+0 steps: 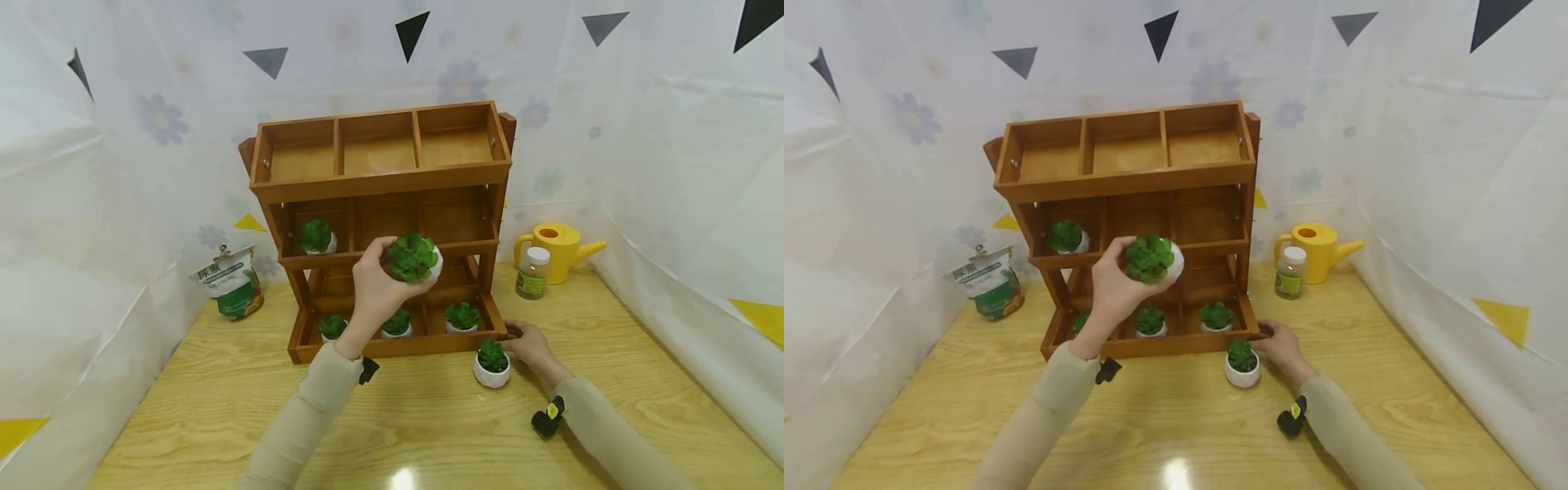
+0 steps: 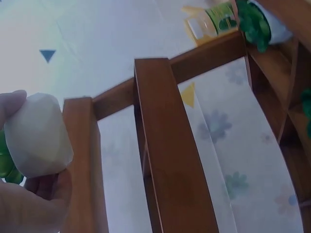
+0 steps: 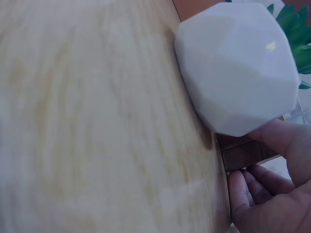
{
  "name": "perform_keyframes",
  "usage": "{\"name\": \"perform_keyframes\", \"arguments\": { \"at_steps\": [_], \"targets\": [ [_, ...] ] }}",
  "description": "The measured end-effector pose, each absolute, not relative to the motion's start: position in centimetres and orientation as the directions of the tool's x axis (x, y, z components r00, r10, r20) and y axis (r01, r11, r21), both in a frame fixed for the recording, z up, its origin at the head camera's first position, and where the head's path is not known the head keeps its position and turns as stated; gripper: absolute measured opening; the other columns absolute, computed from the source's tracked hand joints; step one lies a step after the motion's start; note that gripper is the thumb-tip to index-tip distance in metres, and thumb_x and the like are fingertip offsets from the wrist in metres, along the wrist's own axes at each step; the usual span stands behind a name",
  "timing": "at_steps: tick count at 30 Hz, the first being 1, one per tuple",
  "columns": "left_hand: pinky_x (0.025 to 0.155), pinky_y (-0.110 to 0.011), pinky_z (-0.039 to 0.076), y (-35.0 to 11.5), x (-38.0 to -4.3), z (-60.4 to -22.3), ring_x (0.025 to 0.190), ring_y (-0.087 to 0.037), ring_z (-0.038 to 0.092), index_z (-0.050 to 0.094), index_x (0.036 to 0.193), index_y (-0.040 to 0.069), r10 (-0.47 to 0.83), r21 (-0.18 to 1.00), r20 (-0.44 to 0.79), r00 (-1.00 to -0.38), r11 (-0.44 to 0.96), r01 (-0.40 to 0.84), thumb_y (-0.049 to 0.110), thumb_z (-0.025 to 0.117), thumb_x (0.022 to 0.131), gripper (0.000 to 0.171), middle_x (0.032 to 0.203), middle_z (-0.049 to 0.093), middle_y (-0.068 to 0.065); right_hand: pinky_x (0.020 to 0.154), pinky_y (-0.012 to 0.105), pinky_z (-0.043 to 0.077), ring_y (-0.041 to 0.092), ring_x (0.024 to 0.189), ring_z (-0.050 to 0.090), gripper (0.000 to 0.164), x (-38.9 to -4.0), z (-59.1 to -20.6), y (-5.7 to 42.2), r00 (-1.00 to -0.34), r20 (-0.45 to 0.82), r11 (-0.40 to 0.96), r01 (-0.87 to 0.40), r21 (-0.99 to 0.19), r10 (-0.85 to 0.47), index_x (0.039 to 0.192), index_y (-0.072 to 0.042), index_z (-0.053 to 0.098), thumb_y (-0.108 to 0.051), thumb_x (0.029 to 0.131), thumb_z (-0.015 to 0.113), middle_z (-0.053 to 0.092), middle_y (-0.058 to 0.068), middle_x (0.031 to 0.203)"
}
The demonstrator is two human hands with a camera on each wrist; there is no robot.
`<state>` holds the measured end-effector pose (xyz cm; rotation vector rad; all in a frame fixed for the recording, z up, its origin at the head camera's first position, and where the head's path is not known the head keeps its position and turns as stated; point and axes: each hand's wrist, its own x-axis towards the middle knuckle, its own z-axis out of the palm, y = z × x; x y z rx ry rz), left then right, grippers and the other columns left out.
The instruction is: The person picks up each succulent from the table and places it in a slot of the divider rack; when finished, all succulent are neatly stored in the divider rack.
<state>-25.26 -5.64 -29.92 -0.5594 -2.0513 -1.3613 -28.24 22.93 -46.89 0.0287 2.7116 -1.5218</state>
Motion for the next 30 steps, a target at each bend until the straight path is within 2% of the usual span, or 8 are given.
{"name": "perform_keyframes", "arguments": {
  "at_steps": [8, 12, 20, 30],
  "targets": [
    [0.082, -0.038, 0.056, -6.6, -28.9, -29.5, 0.097, -0.025, 0.063, 0.059, 0.114, 0.002, -0.123, 0.671, 0.711, -0.692, 0.411, 0.617, 0.023, 0.088, 0.065, 0.061, 0.11, 0.064, -0.012, 0.089, 0.039, 0.051, 0.043, 0.116, 0.055, 0.06, -28.3, -47.1, 22.9, -1.0, -0.03, 0.523, 0.028, -0.852, 0.005, 0.133, 0.016, 0.044, 0.0, 0.08, 0.068, 0.054, 0.034, 0.126],
    [0.089, -0.041, 0.052, -6.8, -30.4, -29.7, 0.102, -0.028, 0.061, 0.058, 0.115, 0.002, -0.169, 0.678, 0.707, -0.687, 0.438, 0.59, 0.024, 0.088, 0.066, 0.062, 0.112, 0.063, -0.013, 0.089, 0.039, 0.051, 0.044, 0.116, 0.055, 0.06, -28.4, -47.2, 23.0, -1.0, -0.021, 0.521, 0.021, -0.854, 0.005, 0.133, 0.016, 0.045, 0.0, 0.08, 0.068, 0.055, 0.034, 0.126],
    [0.095, -0.047, 0.047, -6.8, -31.9, -29.9, 0.107, -0.032, 0.058, 0.057, 0.116, 0.002, -0.212, 0.678, 0.707, -0.674, 0.475, 0.561, 0.027, 0.086, 0.068, 0.061, 0.114, 0.061, -0.015, 0.09, 0.04, 0.051, 0.044, 0.118, 0.054, 0.059, -28.3, -47.3, 22.8, -1.0, -0.027, 0.486, 0.018, -0.874, -0.012, 0.134, 0.015, 0.044, -0.001, 0.082, 0.066, 0.052, 0.035, 0.129],
    [0.097, -0.045, 0.047, -7.1, -33.2, -31.0, 0.109, -0.031, 0.057, 0.056, 0.119, 0.001, -0.208, 0.709, 0.67, -0.713, 0.467, 0.529, 0.028, 0.085, 0.071, 0.062, 0.116, 0.059, -0.016, 0.088, 0.036, 0.052, 0.043, 0.118, 0.054, 0.058, -28.3, -47.3, 23.0, -0.999, -0.038, 0.465, 0.032, -0.885, -0.002, 0.134, 0.014, 0.044, -0.001, 0.083, 0.067, 0.052, 0.034, 0.13]
  ]
}}
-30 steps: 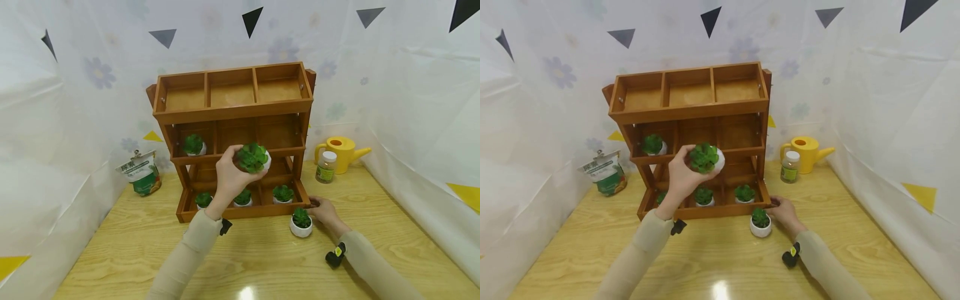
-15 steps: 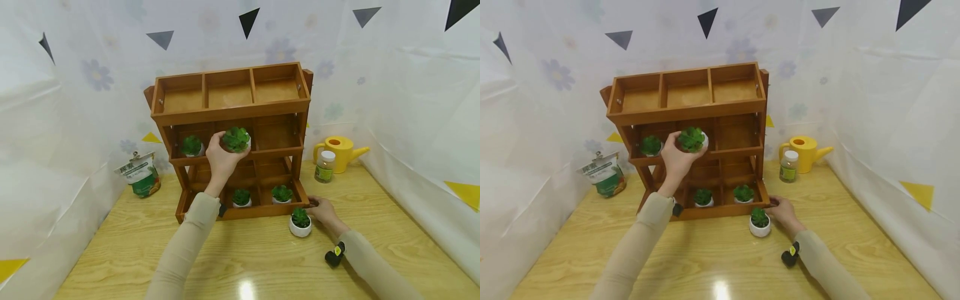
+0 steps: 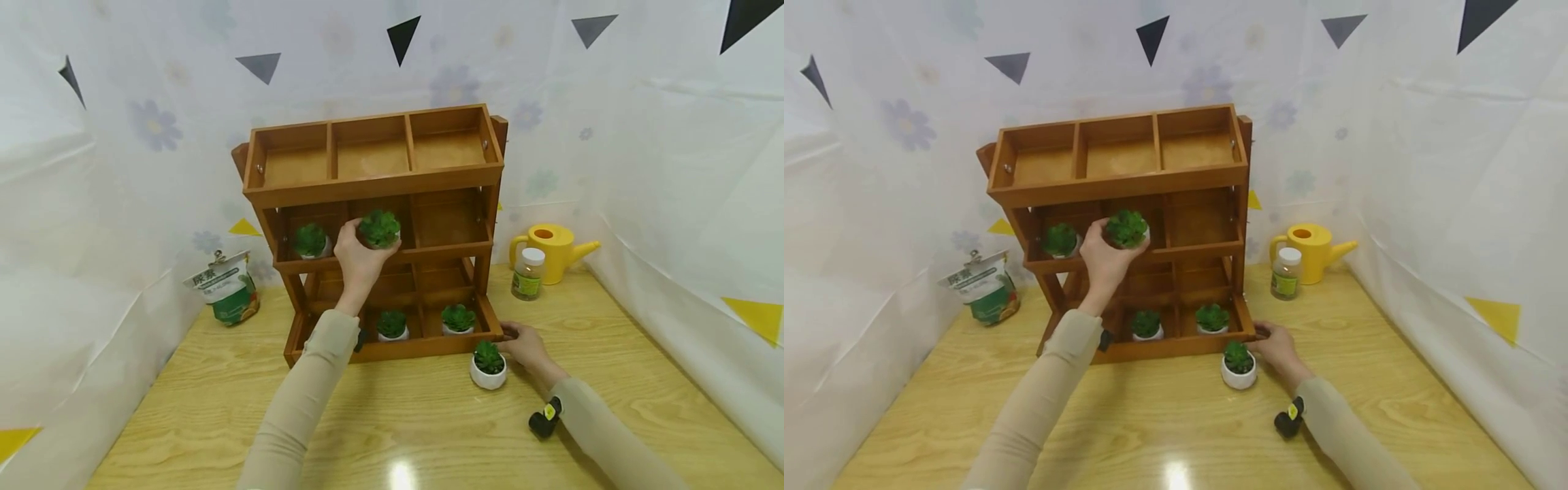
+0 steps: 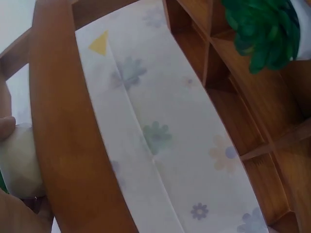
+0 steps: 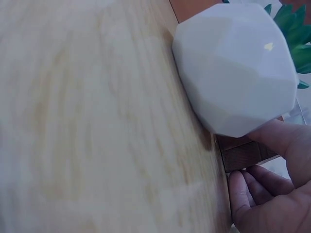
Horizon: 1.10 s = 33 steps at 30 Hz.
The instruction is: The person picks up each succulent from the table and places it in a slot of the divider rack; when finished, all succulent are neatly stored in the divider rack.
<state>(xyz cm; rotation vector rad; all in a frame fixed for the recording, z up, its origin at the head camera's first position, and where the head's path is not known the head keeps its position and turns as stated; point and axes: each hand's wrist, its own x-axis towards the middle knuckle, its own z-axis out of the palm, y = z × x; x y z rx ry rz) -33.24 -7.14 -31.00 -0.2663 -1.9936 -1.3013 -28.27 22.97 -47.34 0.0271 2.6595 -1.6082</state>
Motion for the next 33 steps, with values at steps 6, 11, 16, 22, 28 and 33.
{"name": "perform_keyframes", "arguments": {
  "at_steps": [6, 11, 16, 22, 28, 33],
  "targets": [
    [0.096, -0.045, 0.047, -7.52, -33.76, -31.7, 0.11, -0.032, 0.057, 0.056, 0.119, 0.0, -0.205, 0.707, 0.667, -0.716, 0.477, 0.522, 0.026, 0.085, 0.071, 0.061, 0.116, 0.059, -0.017, 0.091, 0.041, 0.051, 0.045, 0.118, 0.053, 0.059, -28.25, -47.44, 23.03, -1.0, -0.024, 0.48, 0.017, -0.877, -0.009, 0.133, 0.014, 0.045, 0.0, 0.081, 0.068, 0.053, 0.034, 0.129],
    [0.097, -0.046, 0.047, -7.56, -33.98, -31.86, 0.11, -0.033, 0.056, 0.055, 0.12, 0.0, -0.2, 0.712, 0.652, -0.732, 0.494, 0.499, 0.026, 0.085, 0.071, 0.063, 0.117, 0.058, -0.018, 0.09, 0.04, 0.051, 0.044, 0.118, 0.054, 0.058, -28.28, -47.58, 23.0, -0.999, -0.035, 0.477, 0.028, -0.878, -0.006, 0.133, 0.015, 0.044, 0.001, 0.082, 0.067, 0.053, 0.034, 0.129],
    [0.097, -0.046, 0.047, -7.36, -34.26, -31.71, 0.111, -0.032, 0.056, 0.055, 0.121, 0.001, -0.194, 0.72, 0.633, -0.75, 0.503, 0.477, 0.027, 0.085, 0.072, 0.063, 0.118, 0.058, -0.017, 0.09, 0.039, 0.051, 0.044, 0.117, 0.054, 0.059, -28.36, -47.34, 23.01, -0.999, -0.033, 0.483, 0.026, -0.875, -0.005, 0.134, 0.015, 0.044, -0.001, 0.082, 0.067, 0.053, 0.034, 0.129],
    [0.097, -0.046, 0.047, -7.09, -34.23, -31.6, 0.11, -0.033, 0.057, 0.056, 0.12, 0.001, -0.199, 0.722, 0.621, -0.758, 0.522, 0.454, 0.028, 0.086, 0.07, 0.064, 0.116, 0.059, -0.017, 0.088, 0.036, 0.052, 0.043, 0.117, 0.054, 0.06, -28.37, -47.31, 23.0, -0.999, -0.036, 0.47, 0.027, -0.882, -0.011, 0.134, 0.015, 0.043, -0.001, 0.082, 0.068, 0.052, 0.034, 0.129],
    [0.097, -0.047, 0.047, -6.73, -34.26, -31.49, 0.109, -0.033, 0.057, 0.055, 0.12, 0.002, -0.206, 0.735, 0.584, -0.785, 0.544, 0.404, 0.03, 0.085, 0.071, 0.063, 0.115, 0.058, -0.016, 0.089, 0.037, 0.051, 0.043, 0.118, 0.054, 0.06, -28.3, -47.21, 22.92, -0.999, -0.047, 0.471, 0.037, -0.881, -0.008, 0.135, 0.015, 0.043, -0.002, 0.083, 0.067, 0.052, 0.034, 0.13],
    [0.097, -0.049, 0.046, -6.6, -34.21, -31.1, 0.11, -0.034, 0.055, 0.052, 0.121, 0.002, -0.194, 0.752, 0.537, -0.821, 0.552, 0.362, 0.03, 0.083, 0.074, 0.063, 0.116, 0.055, -0.017, 0.09, 0.037, 0.051, 0.042, 0.119, 0.054, 0.06, -28.32, -47.16, 22.88, -0.999, -0.054, 0.472, 0.047, -0.88, -0.001, 0.135, 0.014, 0.043, -0.001, 0.083, 0.067, 0.052, 0.033, 0.13]
  ]
}}
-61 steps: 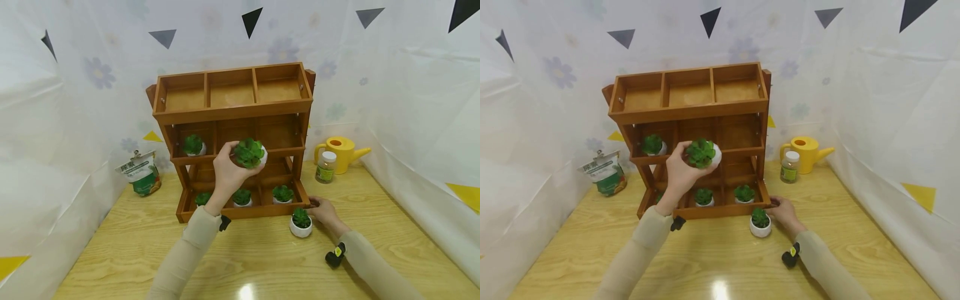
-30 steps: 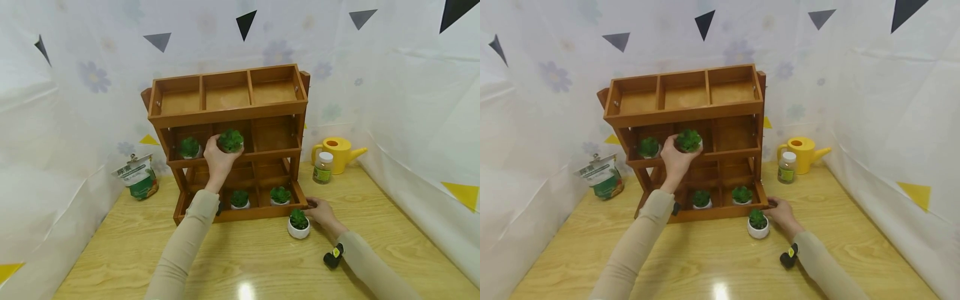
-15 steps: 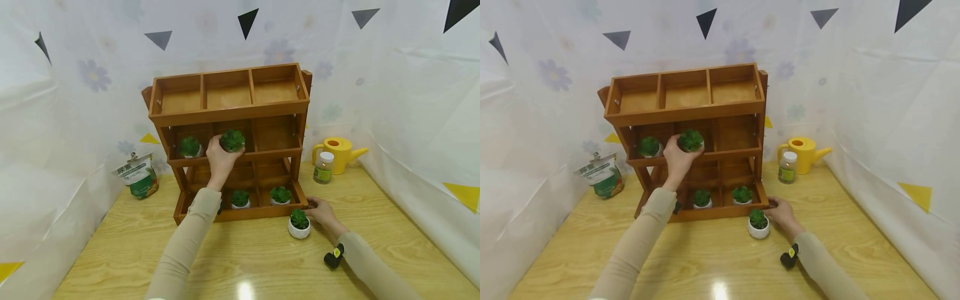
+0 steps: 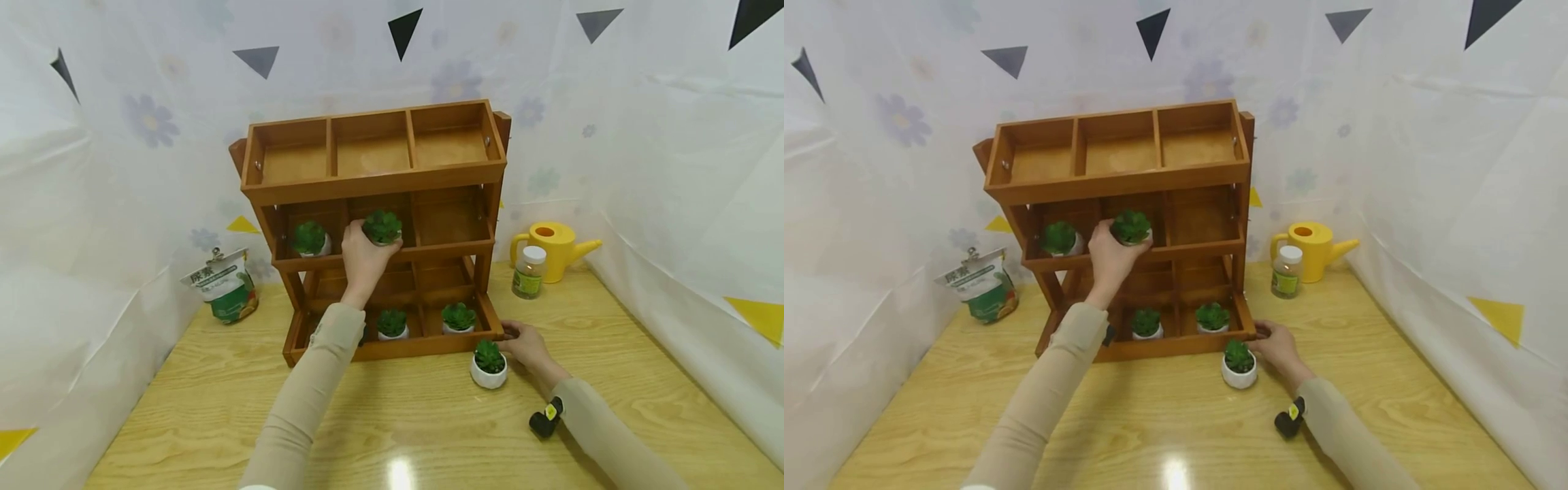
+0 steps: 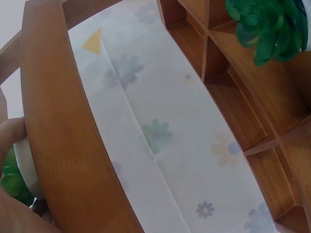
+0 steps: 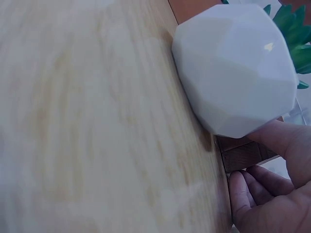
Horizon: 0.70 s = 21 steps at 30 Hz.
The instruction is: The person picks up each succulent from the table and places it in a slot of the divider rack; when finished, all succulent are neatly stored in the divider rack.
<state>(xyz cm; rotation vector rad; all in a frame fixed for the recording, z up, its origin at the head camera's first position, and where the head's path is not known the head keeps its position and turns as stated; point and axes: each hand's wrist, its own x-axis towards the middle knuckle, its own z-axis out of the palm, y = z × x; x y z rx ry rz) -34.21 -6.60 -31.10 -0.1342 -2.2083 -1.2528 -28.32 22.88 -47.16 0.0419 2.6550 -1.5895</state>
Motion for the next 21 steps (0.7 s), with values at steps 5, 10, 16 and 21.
{"name": "perform_keyframes", "arguments": {
  "at_steps": [5, 10, 16, 21],
  "targets": [
    [0.097, -0.048, 0.047, -6.6, -34.2, -30.7, 0.11, -0.034, 0.055, 0.051, 0.123, 0.002, -0.181, 0.754, 0.506, -0.843, 0.568, 0.33, 0.032, 0.082, 0.075, 0.064, 0.118, 0.055, -0.017, 0.091, 0.038, 0.05, 0.042, 0.119, 0.053, 0.06, -28.4, -47.2, 23.0, -0.998, -0.056, 0.483, 0.048, -0.874, -0.003, 0.136, 0.014, 0.043, -0.001, 0.083, 0.067, 0.052, 0.033, 0.131],
    [0.097, -0.049, 0.047, -6.6, -34.2, -30.3, 0.111, -0.035, 0.054, 0.05, 0.123, 0.0, -0.176, 0.759, 0.463, -0.869, 0.585, 0.286, 0.032, 0.082, 0.075, 0.066, 0.119, 0.054, -0.018, 0.092, 0.039, 0.05, 0.042, 0.12, 0.053, 0.061, -28.4, -47.2, 23.0, -0.998, -0.059, 0.491, 0.051, -0.87, -0.001, 0.136, 0.013, 0.043, -0.001, 0.082, 0.067, 0.052, 0.033, 0.131],
    [0.096, -0.049, 0.047, -6.5, -34.1, -29.7, 0.111, -0.037, 0.054, 0.048, 0.125, -0.001, -0.171, 0.77, 0.408, -0.897, 0.593, 0.237, 0.031, 0.081, 0.076, 0.068, 0.121, 0.052, -0.02, 0.089, 0.038, 0.051, 0.043, 0.118, 0.053, 0.06, -28.3, -47.0, 23.0, -0.999, -0.05, 0.505, 0.045, -0.862, 0.004, 0.135, 0.014, 0.044, 0.0, 0.081, 0.067, 0.051, 0.034, 0.131],
    [0.096, -0.048, 0.047, -6.6, -34.2, -29.7, 0.112, -0.036, 0.054, 0.046, 0.128, -0.001, -0.166, 0.767, 0.388, -0.907, 0.604, 0.218, 0.032, 0.081, 0.076, 0.071, 0.123, 0.051, -0.02, 0.09, 0.04, 0.051, 0.044, 0.119, 0.053, 0.06, -28.4, -47.0, 23.0, -0.999, -0.053, 0.507, 0.048, -0.86, 0.004, 0.135, 0.014, 0.043, 0.001, 0.081, 0.066, 0.051, 0.033, 0.131]
  ]
}}
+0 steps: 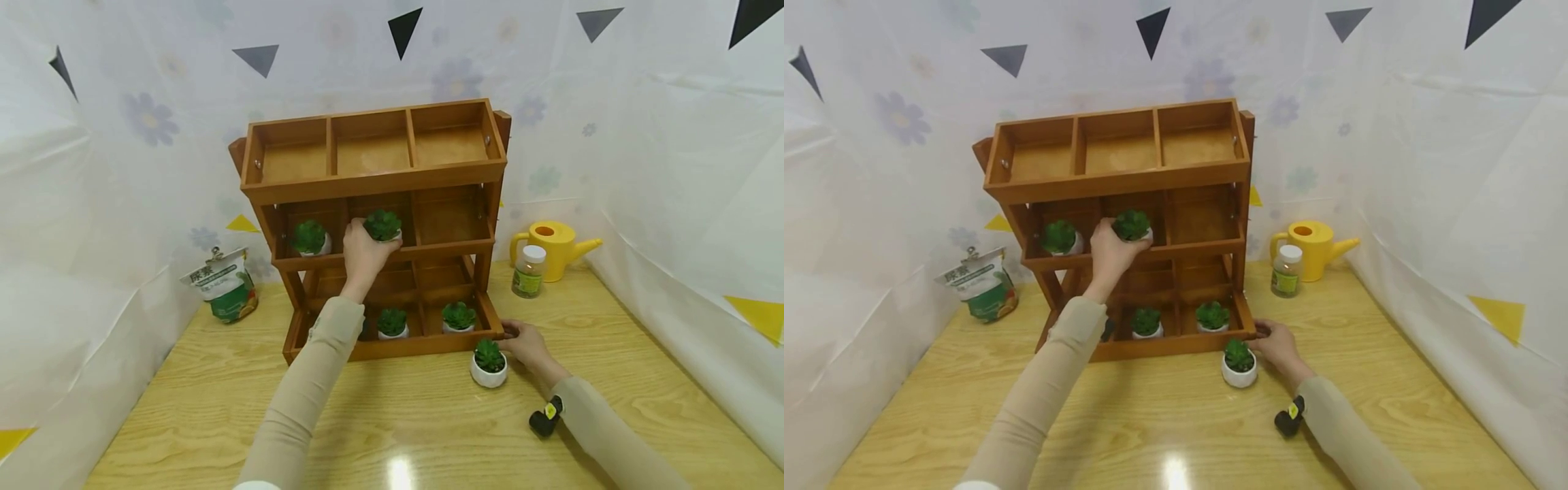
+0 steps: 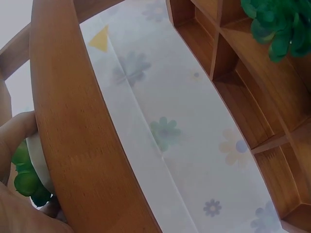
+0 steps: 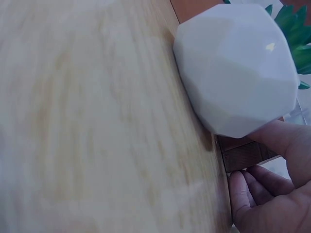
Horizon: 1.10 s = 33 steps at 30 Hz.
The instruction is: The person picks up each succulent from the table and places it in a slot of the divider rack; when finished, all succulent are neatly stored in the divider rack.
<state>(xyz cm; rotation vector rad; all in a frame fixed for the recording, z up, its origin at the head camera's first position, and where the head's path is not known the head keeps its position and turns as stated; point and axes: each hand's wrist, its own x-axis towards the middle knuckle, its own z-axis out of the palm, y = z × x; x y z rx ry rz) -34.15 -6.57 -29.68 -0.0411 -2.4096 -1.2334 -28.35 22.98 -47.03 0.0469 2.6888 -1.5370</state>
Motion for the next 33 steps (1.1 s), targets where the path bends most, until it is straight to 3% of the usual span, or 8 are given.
{"name": "perform_keyframes", "arguments": {
  "at_steps": [33],
  "targets": [
    [0.093, -0.049, 0.049, -6.33, -34.53, -29.44, 0.11, -0.038, 0.055, 0.045, 0.13, -0.002, -0.157, 0.707, 0.37, -0.916, 0.687, 0.169, 0.036, 0.078, 0.078, 0.072, 0.124, 0.051, -0.021, 0.093, 0.042, 0.05, 0.043, 0.121, 0.051, 0.061, -28.49, -47.01, 23.07, -0.997, -0.083, 0.499, 0.074, -0.863, 0.003, 0.137, 0.013, 0.041, -0.002, 0.083, 0.068, 0.049, 0.033, 0.134]
  ]
}}
